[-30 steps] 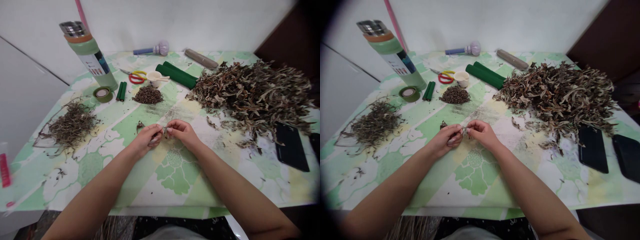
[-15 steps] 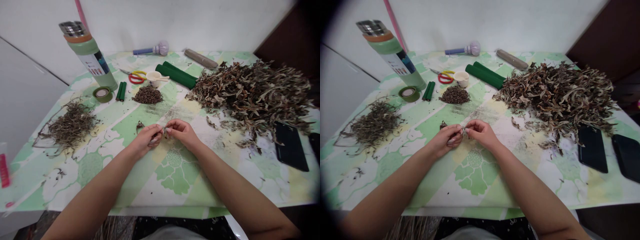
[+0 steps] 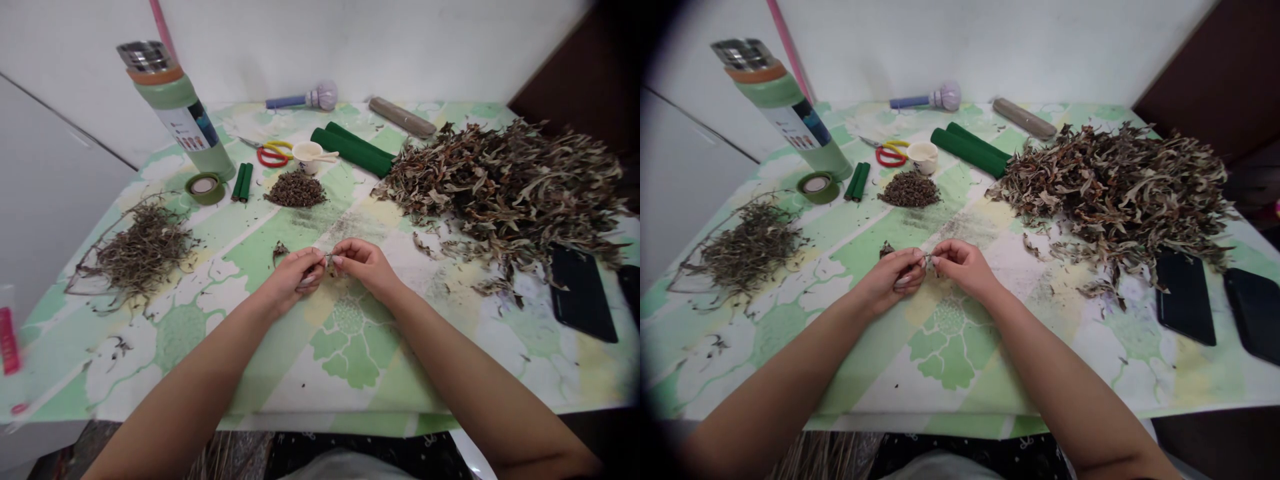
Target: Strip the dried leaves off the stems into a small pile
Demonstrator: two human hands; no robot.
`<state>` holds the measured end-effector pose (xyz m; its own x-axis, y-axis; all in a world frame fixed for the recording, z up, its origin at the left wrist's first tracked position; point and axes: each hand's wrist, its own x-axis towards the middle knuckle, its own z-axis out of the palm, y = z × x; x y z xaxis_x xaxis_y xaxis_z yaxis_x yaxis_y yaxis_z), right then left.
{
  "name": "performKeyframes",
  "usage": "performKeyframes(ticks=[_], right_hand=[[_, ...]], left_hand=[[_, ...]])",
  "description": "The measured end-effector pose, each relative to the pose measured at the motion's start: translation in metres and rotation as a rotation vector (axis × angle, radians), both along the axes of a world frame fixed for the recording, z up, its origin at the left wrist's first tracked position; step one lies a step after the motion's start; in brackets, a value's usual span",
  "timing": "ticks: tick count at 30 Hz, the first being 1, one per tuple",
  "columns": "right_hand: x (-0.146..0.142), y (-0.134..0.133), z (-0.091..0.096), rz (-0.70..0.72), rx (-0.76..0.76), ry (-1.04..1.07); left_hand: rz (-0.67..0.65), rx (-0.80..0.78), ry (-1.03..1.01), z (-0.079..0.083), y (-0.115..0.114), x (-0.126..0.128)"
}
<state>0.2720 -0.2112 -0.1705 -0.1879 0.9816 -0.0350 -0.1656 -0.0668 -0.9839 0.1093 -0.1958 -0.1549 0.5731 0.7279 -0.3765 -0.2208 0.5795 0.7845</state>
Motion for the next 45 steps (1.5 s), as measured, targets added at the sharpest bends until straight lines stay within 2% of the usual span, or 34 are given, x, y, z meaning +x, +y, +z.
performKeyframes(ticks=[24, 34, 45], right_hand=[[-0.0008, 0.0001, -0.0028, -0.008, 0.03, -0.025], [0.0, 0.0011, 0.0021, -0.053, -0.005, -0.021], [0.0005, 0.0002, 0.0011, -0.031, -0.022, -0.047]], left_hand=[[0.004, 0.012, 0.016, 0.0002, -0.0002, 0.0011], [0.013, -0.009, 0.012, 0.001, 0.0008, 0.0007], [0.025, -0.008, 0.025, 0.0021, 0.0012, 0.001]])
